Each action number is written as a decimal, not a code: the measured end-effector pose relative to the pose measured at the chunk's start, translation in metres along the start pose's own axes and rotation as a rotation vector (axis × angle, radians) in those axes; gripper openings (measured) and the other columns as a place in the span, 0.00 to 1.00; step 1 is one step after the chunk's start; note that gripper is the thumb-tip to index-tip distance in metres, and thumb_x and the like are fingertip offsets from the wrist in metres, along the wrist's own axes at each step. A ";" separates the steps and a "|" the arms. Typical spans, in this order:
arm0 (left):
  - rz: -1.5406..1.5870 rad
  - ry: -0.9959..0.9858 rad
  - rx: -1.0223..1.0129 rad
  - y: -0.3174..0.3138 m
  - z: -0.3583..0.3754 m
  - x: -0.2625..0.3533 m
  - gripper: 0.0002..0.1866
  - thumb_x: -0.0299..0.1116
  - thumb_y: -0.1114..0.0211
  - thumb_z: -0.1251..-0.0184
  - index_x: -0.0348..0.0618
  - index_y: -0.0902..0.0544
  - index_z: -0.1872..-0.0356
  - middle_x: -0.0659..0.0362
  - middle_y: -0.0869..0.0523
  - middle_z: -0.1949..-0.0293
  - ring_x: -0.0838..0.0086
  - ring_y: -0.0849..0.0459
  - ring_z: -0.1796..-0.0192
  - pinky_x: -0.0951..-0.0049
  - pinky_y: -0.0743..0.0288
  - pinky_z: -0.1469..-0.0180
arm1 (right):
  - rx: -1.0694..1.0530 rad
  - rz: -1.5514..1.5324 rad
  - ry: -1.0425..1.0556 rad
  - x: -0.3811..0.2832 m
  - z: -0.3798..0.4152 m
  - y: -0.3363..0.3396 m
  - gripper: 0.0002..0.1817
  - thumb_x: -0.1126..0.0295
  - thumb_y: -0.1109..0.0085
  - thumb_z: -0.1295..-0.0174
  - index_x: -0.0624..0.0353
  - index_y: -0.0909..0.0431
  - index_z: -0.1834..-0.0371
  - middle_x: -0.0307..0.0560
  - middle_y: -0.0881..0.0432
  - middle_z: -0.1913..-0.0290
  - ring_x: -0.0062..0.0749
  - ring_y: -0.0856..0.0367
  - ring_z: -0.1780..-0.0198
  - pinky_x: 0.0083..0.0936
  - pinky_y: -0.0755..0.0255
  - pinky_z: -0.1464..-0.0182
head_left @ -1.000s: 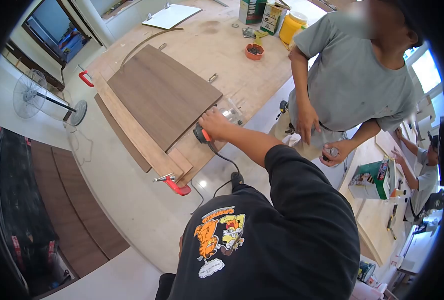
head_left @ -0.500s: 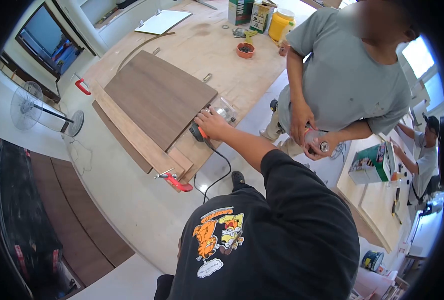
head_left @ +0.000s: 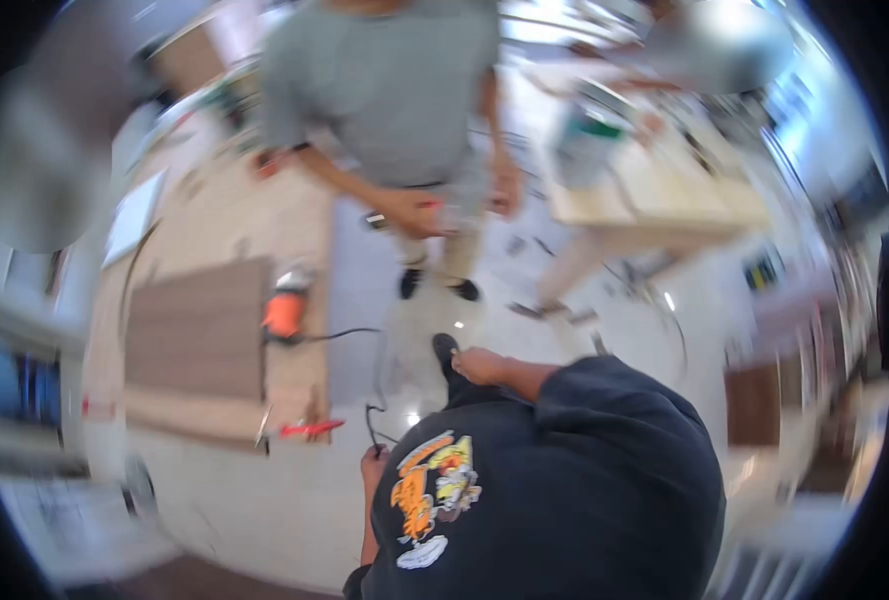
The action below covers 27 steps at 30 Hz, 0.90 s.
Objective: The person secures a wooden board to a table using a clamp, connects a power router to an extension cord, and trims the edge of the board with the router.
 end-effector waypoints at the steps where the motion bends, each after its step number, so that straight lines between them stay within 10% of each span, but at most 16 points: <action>1: -0.046 -0.012 -0.062 0.002 -0.014 0.005 0.15 0.31 0.39 0.28 0.37 0.21 0.45 0.45 0.11 0.58 0.62 0.11 0.55 0.63 0.19 0.51 | -0.041 0.059 -0.187 0.012 0.025 0.004 0.09 0.70 0.45 0.41 0.59 0.18 0.61 0.61 0.15 0.67 0.61 0.17 0.61 0.50 0.24 0.56; 9: -0.008 0.001 -0.254 -0.022 -0.077 0.106 0.16 0.30 0.41 0.27 0.36 0.25 0.42 0.45 0.13 0.54 0.62 0.12 0.53 0.63 0.20 0.47 | 0.654 -0.404 -0.976 0.072 0.209 -0.043 0.23 0.53 0.53 0.28 0.64 0.16 0.57 0.63 0.14 0.53 0.60 0.17 0.51 0.49 0.25 0.46; 13: 0.173 0.049 -0.293 -0.039 -0.091 0.152 0.17 0.30 0.42 0.26 0.36 0.27 0.41 0.44 0.13 0.52 0.62 0.13 0.52 0.63 0.20 0.46 | 0.587 -0.530 -1.187 0.089 0.246 -0.125 0.22 0.53 0.43 0.34 0.64 0.15 0.59 0.62 0.14 0.56 0.60 0.16 0.52 0.48 0.23 0.49; 19: 0.251 0.121 -0.458 -0.073 -0.097 0.202 0.18 0.29 0.43 0.25 0.35 0.30 0.39 0.44 0.14 0.48 0.62 0.14 0.50 0.63 0.21 0.43 | 0.592 -0.643 -0.877 0.054 0.225 -0.128 0.20 0.55 0.41 0.43 0.65 0.14 0.71 0.63 0.15 0.67 0.59 0.16 0.62 0.50 0.23 0.58; 24: 0.189 0.146 -0.788 -0.087 -0.089 0.250 0.19 0.28 0.45 0.24 0.35 0.34 0.36 0.43 0.17 0.45 0.61 0.16 0.46 0.63 0.23 0.39 | 0.410 -1.151 -0.698 -0.009 0.184 -0.062 0.35 0.38 0.44 0.36 0.68 0.16 0.72 0.55 0.17 0.74 0.45 0.19 0.70 0.40 0.23 0.63; 27: 0.242 0.258 -1.057 -0.101 -0.026 0.310 0.18 0.26 0.45 0.24 0.35 0.33 0.37 0.43 0.18 0.45 0.62 0.18 0.43 0.65 0.25 0.36 | 0.448 -1.491 -0.661 -0.031 0.174 -0.049 0.22 0.52 0.36 0.37 0.64 0.18 0.73 0.50 0.18 0.75 0.38 0.18 0.70 0.35 0.23 0.66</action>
Point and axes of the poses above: each hand's wrist, its own z-axis away from the middle knuckle, its own y-axis out of the back of the hand, x = y × z, the point moved 1 cm from there along -z, towards the middle knuckle
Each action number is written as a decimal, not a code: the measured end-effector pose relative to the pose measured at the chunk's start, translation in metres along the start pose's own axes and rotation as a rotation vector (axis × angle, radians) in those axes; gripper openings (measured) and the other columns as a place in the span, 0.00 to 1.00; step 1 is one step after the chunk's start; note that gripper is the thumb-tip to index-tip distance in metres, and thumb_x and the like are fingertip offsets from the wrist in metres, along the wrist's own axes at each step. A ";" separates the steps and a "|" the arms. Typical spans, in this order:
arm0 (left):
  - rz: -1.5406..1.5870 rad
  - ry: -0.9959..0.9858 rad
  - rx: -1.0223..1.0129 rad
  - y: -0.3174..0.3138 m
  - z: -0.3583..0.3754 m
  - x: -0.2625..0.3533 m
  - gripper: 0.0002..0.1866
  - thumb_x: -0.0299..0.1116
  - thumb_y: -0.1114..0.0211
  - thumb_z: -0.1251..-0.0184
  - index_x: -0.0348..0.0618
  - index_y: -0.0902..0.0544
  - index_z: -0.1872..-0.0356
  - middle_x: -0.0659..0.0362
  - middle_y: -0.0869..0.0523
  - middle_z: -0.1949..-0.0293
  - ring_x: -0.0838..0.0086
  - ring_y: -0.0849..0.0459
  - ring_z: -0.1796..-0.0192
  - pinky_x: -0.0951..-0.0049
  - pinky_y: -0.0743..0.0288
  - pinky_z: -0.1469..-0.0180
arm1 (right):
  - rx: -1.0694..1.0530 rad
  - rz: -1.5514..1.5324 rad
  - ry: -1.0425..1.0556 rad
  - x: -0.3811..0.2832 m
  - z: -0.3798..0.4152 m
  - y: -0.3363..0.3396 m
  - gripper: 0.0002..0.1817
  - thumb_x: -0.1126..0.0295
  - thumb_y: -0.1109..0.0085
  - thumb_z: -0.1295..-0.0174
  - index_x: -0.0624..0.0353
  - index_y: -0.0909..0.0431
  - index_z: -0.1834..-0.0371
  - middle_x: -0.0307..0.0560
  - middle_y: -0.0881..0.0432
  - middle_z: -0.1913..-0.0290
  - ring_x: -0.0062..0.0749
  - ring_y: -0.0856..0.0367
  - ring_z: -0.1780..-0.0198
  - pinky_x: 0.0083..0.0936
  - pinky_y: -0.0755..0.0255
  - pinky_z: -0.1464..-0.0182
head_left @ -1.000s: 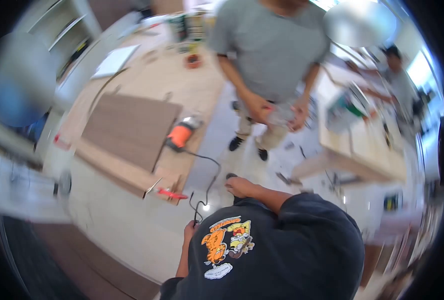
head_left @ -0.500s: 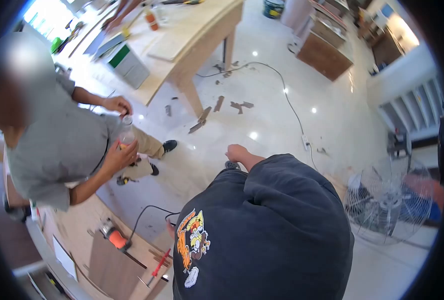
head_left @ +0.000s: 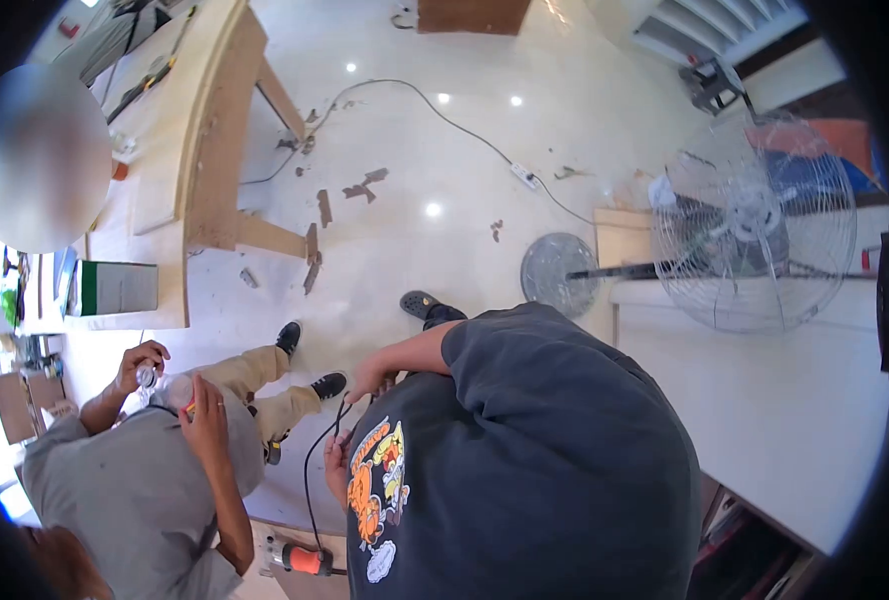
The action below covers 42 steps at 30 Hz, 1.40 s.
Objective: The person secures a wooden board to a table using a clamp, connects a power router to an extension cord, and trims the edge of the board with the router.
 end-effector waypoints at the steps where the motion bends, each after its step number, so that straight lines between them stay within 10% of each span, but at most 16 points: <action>1: -0.007 0.027 0.000 -0.006 0.007 0.003 0.18 0.26 0.45 0.25 0.35 0.32 0.38 0.44 0.18 0.46 0.63 0.18 0.43 0.66 0.26 0.36 | 0.040 -0.203 0.011 0.007 -0.015 -0.006 0.18 0.57 0.36 0.38 0.63 0.19 0.73 0.49 0.19 0.74 0.37 0.19 0.70 0.34 0.23 0.67; 6: -0.229 0.060 0.102 0.033 0.011 0.001 0.16 0.22 0.44 0.29 0.32 0.29 0.43 0.50 0.18 0.55 0.67 0.17 0.51 0.70 0.23 0.45 | 0.357 -1.272 0.118 0.036 -0.036 -0.037 0.07 0.75 0.36 0.43 0.59 0.23 0.76 0.48 0.20 0.74 0.33 0.20 0.73 0.33 0.26 0.71; 10: -0.303 0.085 0.068 0.058 -0.005 0.015 0.22 0.28 0.44 0.30 0.30 0.31 0.38 0.49 0.24 0.48 0.63 0.25 0.45 0.67 0.30 0.39 | 0.447 -1.428 0.388 0.082 -0.045 -0.011 0.07 0.71 0.36 0.42 0.64 0.21 0.65 0.50 0.19 0.71 0.37 0.19 0.73 0.35 0.22 0.68; 14: 0.214 0.160 -0.757 -0.090 -0.148 0.204 0.29 0.35 0.45 0.31 0.27 0.33 0.34 0.47 0.29 0.42 0.59 0.32 0.40 0.63 0.37 0.33 | 0.563 -1.523 0.376 0.086 0.005 -0.011 0.08 0.70 0.35 0.41 0.61 0.22 0.63 0.47 0.21 0.68 0.35 0.18 0.68 0.34 0.22 0.64; 15: -0.297 -0.042 -0.886 -0.102 -0.156 0.194 0.25 0.33 0.50 0.28 0.23 0.30 0.37 0.46 0.26 0.45 0.58 0.29 0.43 0.62 0.34 0.37 | 0.586 -1.541 0.408 0.089 0.011 -0.012 0.08 0.71 0.35 0.41 0.61 0.22 0.63 0.46 0.21 0.67 0.35 0.18 0.68 0.33 0.22 0.63; 16: 0.064 0.207 -0.878 -0.111 -0.160 0.188 0.27 0.35 0.48 0.30 0.24 0.32 0.36 0.46 0.27 0.44 0.57 0.31 0.41 0.62 0.37 0.34 | 0.607 -1.557 0.441 0.091 0.018 -0.010 0.07 0.71 0.35 0.41 0.60 0.23 0.63 0.46 0.21 0.66 0.35 0.18 0.67 0.33 0.22 0.63; 22: -0.695 -0.011 0.088 0.104 -0.075 0.031 0.21 0.35 0.46 0.33 0.26 0.28 0.48 0.44 0.24 0.54 0.57 0.27 0.51 0.59 0.33 0.44 | 1.009 -1.601 0.666 0.148 0.062 0.051 0.05 0.74 0.41 0.40 0.57 0.27 0.71 0.42 0.25 0.76 0.28 0.24 0.75 0.25 0.28 0.74; 27: -1.129 0.032 0.419 0.192 -0.035 -0.032 0.16 0.35 0.44 0.35 0.27 0.25 0.58 0.42 0.22 0.63 0.57 0.23 0.59 0.56 0.31 0.53 | 1.171 -1.618 0.632 0.177 0.119 0.056 0.02 0.77 0.51 0.36 0.59 0.29 0.66 0.43 0.27 0.74 0.28 0.26 0.75 0.27 0.31 0.75; 35: -1.354 -0.131 0.203 0.141 -0.086 -0.103 0.16 0.36 0.41 0.38 0.30 0.19 0.74 0.40 0.18 0.78 0.57 0.17 0.72 0.52 0.26 0.66 | 0.750 -1.716 0.324 0.222 0.069 -0.024 0.09 0.79 0.65 0.29 0.72 0.32 0.57 0.56 0.26 0.63 0.45 0.22 0.63 0.47 0.24 0.51; 38: -1.293 -0.219 0.011 0.050 -0.067 -0.110 0.17 0.41 0.41 0.33 0.33 0.18 0.70 0.41 0.16 0.72 0.54 0.17 0.68 0.54 0.26 0.61 | 0.497 -1.452 0.148 0.220 0.030 -0.039 0.13 0.78 0.61 0.27 0.74 0.35 0.44 0.68 0.25 0.42 0.52 0.20 0.42 0.53 0.27 0.39; 42: -1.202 -0.425 -0.011 -0.027 -0.015 -0.099 0.20 0.45 0.42 0.28 0.34 0.16 0.55 0.42 0.13 0.59 0.51 0.14 0.55 0.57 0.23 0.51 | 0.333 -1.192 0.052 0.172 0.032 -0.050 0.14 0.75 0.59 0.27 0.73 0.33 0.45 0.66 0.20 0.49 0.53 0.19 0.44 0.52 0.28 0.35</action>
Point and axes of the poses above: each hand's wrist, its own z-axis away from the middle knuckle, its own y-axis out of the back of the hand, x = y × z, the point moved 1 cm from there along -z, towards the middle knuckle
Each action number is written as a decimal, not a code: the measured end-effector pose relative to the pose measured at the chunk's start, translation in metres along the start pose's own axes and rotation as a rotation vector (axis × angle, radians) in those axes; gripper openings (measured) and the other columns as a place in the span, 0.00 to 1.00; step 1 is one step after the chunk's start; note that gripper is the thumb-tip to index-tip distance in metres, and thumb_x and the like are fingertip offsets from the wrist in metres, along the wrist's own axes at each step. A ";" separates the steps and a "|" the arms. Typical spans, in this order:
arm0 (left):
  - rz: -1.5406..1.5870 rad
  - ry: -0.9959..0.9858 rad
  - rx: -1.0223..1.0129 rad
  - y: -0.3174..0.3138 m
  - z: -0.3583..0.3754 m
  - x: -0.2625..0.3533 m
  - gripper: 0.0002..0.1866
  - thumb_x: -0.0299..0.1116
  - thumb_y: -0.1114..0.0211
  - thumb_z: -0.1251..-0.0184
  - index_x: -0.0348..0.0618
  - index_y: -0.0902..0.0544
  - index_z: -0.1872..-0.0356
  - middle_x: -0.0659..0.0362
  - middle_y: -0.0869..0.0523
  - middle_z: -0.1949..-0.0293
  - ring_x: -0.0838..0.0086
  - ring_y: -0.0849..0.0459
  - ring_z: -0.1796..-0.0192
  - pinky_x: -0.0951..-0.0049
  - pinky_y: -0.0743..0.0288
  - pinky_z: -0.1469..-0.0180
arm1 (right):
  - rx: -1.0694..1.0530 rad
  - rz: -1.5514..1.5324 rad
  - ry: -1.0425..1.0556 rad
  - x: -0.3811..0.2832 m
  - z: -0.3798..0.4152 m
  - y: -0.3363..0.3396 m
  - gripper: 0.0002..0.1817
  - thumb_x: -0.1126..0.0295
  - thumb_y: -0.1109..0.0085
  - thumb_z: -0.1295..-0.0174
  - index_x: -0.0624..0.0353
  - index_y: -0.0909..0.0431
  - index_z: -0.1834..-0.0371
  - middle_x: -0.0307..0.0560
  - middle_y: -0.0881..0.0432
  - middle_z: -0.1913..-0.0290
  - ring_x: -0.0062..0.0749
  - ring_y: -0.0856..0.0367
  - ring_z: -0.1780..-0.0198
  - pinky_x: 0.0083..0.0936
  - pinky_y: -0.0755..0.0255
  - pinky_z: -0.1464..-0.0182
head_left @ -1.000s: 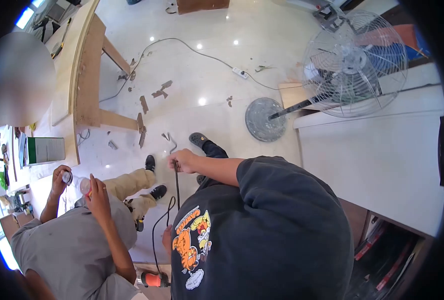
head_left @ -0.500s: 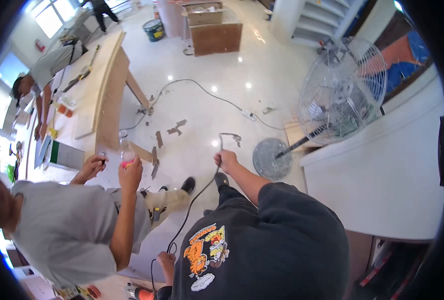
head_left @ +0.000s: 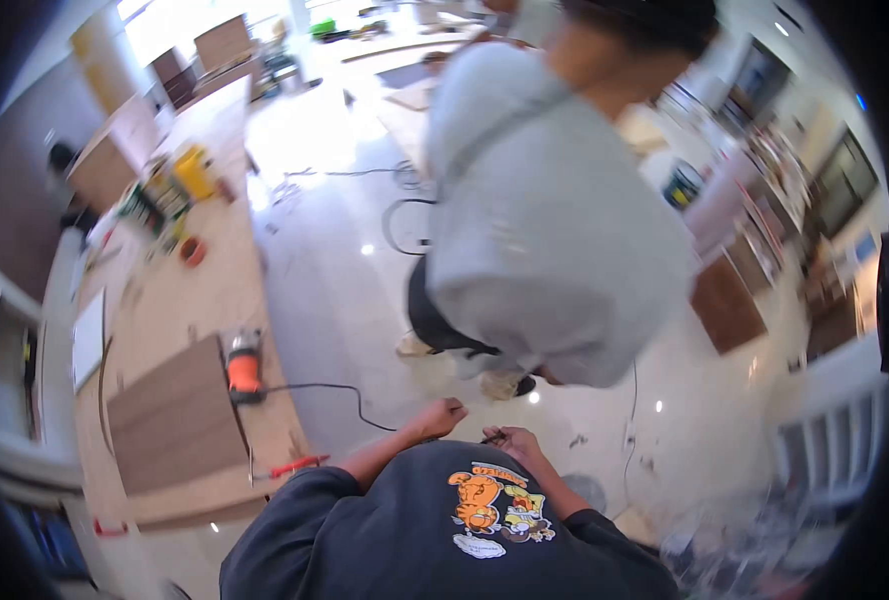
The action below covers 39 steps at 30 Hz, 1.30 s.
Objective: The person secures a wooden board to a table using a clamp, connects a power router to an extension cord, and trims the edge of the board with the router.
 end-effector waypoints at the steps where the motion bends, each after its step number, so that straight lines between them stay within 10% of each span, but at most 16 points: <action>1: 0.020 -0.011 0.004 -0.001 0.004 0.008 0.21 0.46 0.42 0.27 0.34 0.16 0.53 0.44 0.13 0.60 0.54 0.14 0.56 0.58 0.23 0.51 | -0.065 0.092 -0.049 -0.002 -0.006 -0.001 0.13 0.75 0.59 0.27 0.74 0.32 0.46 0.66 0.20 0.49 0.53 0.19 0.44 0.51 0.27 0.36; 8: 0.349 0.271 0.194 -0.018 0.035 0.017 0.24 0.49 0.41 0.27 0.32 0.15 0.52 0.45 0.11 0.60 0.59 0.12 0.57 0.61 0.21 0.53 | -0.369 0.436 -0.407 -0.027 -0.045 -0.018 0.13 0.74 0.58 0.28 0.76 0.31 0.50 0.66 0.21 0.50 0.52 0.19 0.45 0.48 0.26 0.36; 15: 0.566 0.465 0.374 -0.076 0.085 0.001 0.24 0.48 0.41 0.26 0.33 0.15 0.53 0.51 0.11 0.63 0.71 0.12 0.61 0.66 0.20 0.58 | -0.177 0.606 -0.360 -0.018 0.003 -0.060 0.11 0.75 0.58 0.28 0.73 0.29 0.53 0.63 0.21 0.51 0.48 0.20 0.44 0.46 0.30 0.31; 23: 0.272 0.295 0.596 -0.110 0.096 0.029 0.27 0.55 0.43 0.27 0.37 0.16 0.51 0.47 0.12 0.59 0.54 0.14 0.54 0.60 0.23 0.52 | -0.611 0.318 -0.893 -0.032 -0.012 -0.050 0.08 0.74 0.55 0.28 0.69 0.28 0.59 0.60 0.21 0.52 0.48 0.20 0.47 0.45 0.27 0.36; 32: 0.384 0.194 0.455 -0.090 0.096 0.064 0.23 0.53 0.42 0.27 0.39 0.15 0.57 0.45 0.13 0.63 0.54 0.14 0.58 0.56 0.24 0.54 | -0.313 0.645 -0.450 -0.051 0.036 -0.108 0.16 0.60 0.46 0.30 0.60 0.31 0.48 0.50 0.24 0.50 0.43 0.25 0.42 0.49 0.31 0.35; 39: 0.231 0.055 0.600 -0.051 0.103 0.031 0.22 0.50 0.42 0.29 0.39 0.13 0.63 0.46 0.12 0.63 0.52 0.15 0.58 0.55 0.23 0.52 | -0.141 0.274 -0.317 -0.081 0.000 -0.154 0.27 0.56 0.38 0.35 0.65 0.32 0.44 0.49 0.21 0.51 0.37 0.21 0.48 0.39 0.28 0.41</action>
Point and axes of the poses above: each hand's wrist, its own z-axis away from the middle knuckle, its own y-axis out of the back of the hand, x = y × z, the point moved 1 cm from there along -z, towards the middle knuckle
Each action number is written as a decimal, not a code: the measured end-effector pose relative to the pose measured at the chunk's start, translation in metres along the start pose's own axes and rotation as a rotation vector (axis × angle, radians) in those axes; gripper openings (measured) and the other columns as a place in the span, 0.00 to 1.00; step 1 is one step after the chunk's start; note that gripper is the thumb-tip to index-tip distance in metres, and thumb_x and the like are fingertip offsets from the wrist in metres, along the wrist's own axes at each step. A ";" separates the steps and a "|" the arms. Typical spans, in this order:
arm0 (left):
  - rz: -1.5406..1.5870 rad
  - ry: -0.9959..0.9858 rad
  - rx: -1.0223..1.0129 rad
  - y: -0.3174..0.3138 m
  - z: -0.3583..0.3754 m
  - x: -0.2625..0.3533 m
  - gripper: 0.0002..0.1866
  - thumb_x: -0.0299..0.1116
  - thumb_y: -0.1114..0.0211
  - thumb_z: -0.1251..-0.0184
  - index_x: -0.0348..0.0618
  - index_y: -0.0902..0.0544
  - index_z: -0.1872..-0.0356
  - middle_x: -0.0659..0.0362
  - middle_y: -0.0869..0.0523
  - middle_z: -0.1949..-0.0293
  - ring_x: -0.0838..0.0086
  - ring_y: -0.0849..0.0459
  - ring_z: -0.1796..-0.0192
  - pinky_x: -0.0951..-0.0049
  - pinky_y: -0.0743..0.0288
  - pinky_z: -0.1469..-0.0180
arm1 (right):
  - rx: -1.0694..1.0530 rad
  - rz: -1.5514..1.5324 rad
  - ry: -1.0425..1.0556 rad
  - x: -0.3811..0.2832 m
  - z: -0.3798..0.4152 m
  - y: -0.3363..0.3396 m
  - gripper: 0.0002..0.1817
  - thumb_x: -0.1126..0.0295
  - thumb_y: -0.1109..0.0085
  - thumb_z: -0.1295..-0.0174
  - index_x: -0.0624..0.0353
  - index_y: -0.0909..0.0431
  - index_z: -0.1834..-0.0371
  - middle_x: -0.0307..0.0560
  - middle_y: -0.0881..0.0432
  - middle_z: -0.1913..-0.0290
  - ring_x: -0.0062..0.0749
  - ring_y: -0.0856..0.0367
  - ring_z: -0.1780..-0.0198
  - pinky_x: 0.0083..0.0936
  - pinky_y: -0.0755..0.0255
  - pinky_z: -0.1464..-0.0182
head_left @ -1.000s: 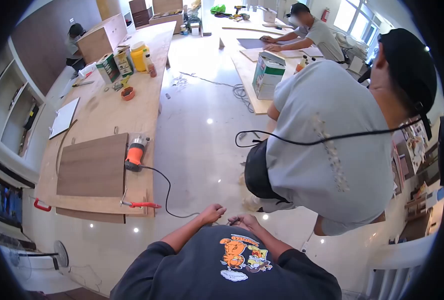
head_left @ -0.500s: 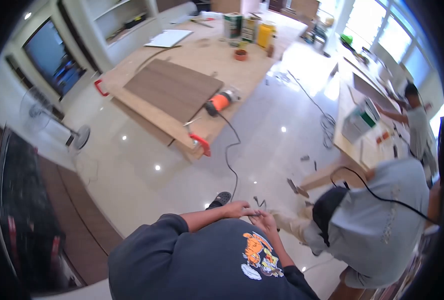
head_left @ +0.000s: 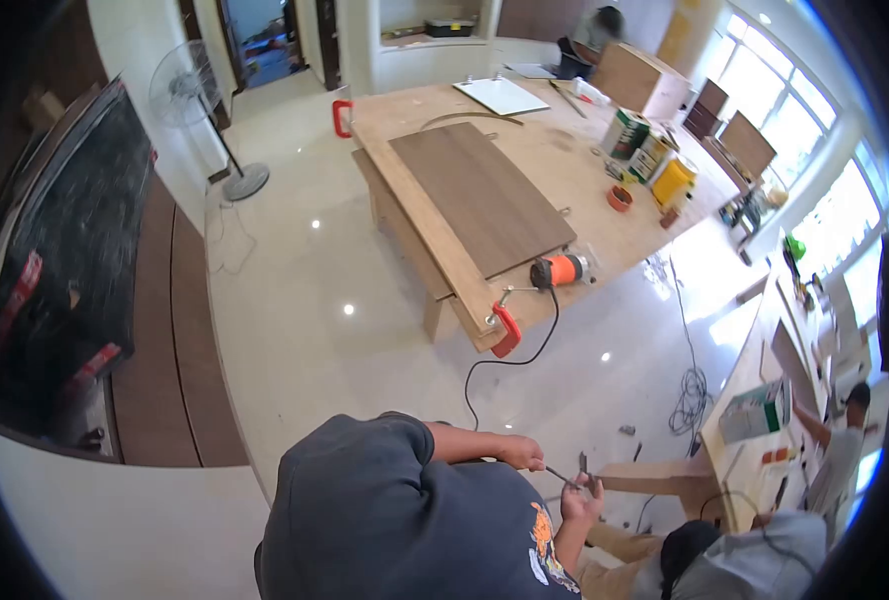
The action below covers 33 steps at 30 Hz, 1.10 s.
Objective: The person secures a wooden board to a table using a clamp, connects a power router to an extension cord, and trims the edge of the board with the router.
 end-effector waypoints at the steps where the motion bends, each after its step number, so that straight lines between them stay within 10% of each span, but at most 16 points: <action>1: 0.014 0.013 -0.002 0.005 0.000 0.003 0.21 0.48 0.42 0.29 0.39 0.13 0.64 0.45 0.12 0.63 0.51 0.15 0.57 0.54 0.23 0.52 | -0.006 -0.049 0.016 -0.022 -0.014 0.007 0.26 0.56 0.38 0.35 0.65 0.31 0.45 0.49 0.20 0.53 0.38 0.20 0.50 0.39 0.27 0.42; 18: -0.099 0.374 0.230 0.078 0.063 -0.084 0.17 0.43 0.37 0.37 0.38 0.12 0.62 0.43 0.12 0.61 0.49 0.13 0.56 0.53 0.22 0.52 | -0.047 0.259 0.315 -0.029 -0.077 -0.103 0.15 0.56 0.53 0.24 0.56 0.25 0.54 0.44 0.16 0.61 0.35 0.17 0.61 0.38 0.24 0.52; 27: 0.430 0.278 0.132 0.070 0.032 -0.070 0.24 0.54 0.40 0.29 0.40 0.13 0.55 0.57 0.10 0.61 0.69 0.14 0.60 0.67 0.21 0.57 | -0.285 1.083 0.536 0.119 -0.025 -0.099 0.13 0.60 0.49 0.25 0.59 0.23 0.54 0.44 0.18 0.67 0.25 0.21 0.68 0.22 0.31 0.68; 33: 1.068 0.390 0.116 0.087 -0.021 -0.009 0.16 0.42 0.44 0.21 0.42 0.23 0.44 0.55 0.14 0.52 0.69 0.15 0.50 0.67 0.20 0.49 | -0.517 1.507 0.583 0.135 0.019 -0.076 0.16 0.61 0.51 0.24 0.63 0.19 0.58 0.43 0.14 0.66 0.27 0.16 0.62 0.26 0.22 0.53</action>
Point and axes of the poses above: each hand's wrist, its own z-axis away from the middle knuckle, its own y-axis out of the back of the hand, x = y × z, the point moved 1 cm from there along -z, towards the middle knuckle
